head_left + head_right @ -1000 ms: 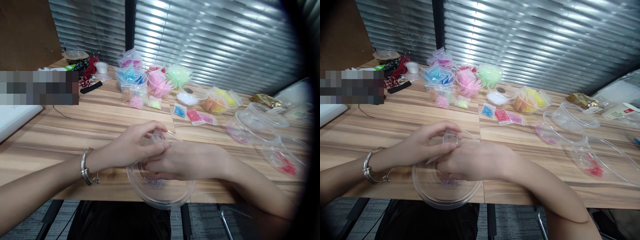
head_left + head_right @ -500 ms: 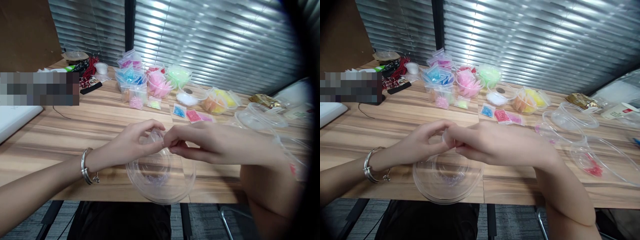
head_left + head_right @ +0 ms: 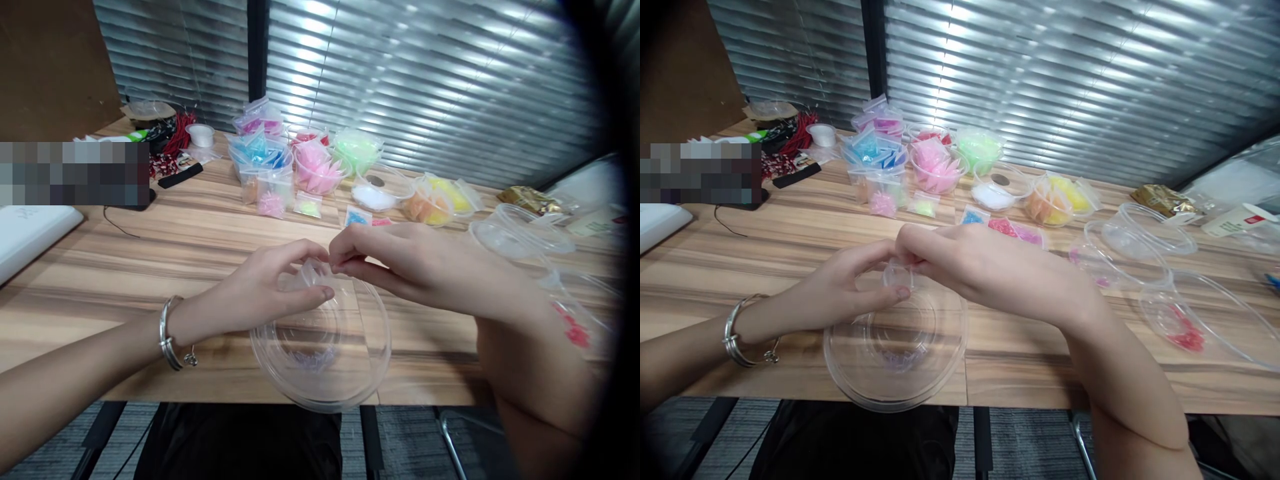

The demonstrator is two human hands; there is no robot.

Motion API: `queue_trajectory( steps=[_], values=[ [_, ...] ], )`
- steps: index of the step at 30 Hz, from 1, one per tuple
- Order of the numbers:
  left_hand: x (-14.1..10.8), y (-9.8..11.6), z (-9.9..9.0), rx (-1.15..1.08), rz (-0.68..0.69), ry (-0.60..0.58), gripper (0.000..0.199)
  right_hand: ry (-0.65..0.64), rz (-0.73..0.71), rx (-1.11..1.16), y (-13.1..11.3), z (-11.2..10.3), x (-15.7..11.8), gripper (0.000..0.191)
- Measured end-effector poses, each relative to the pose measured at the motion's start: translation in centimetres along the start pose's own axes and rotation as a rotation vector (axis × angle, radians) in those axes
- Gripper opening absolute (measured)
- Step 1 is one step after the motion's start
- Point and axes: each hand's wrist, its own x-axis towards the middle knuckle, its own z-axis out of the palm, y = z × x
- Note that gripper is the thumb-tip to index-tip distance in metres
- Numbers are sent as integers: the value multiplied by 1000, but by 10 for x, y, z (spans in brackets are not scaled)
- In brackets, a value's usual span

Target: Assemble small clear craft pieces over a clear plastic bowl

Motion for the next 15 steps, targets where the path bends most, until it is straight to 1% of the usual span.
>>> queue_trajectory(
  steps=[5,8,12,13,15],
  values=[
    [0,1,-1,0,-4,-4,40,24,-9,-24,0,0,2,17],
    [-1,1,-1,6,1,1,39,35,-49,-28,3,3,4,16],
    [-1,0,0,-3,12,9,38,13,-99,-4,4,4,6,27],
    [-1,0,0,-9,18,10,39,25,-103,4,3,3,6,30],
    [0,0,0,-14,28,4,37,72,-118,47,-1,-1,6,30]
  ],
)
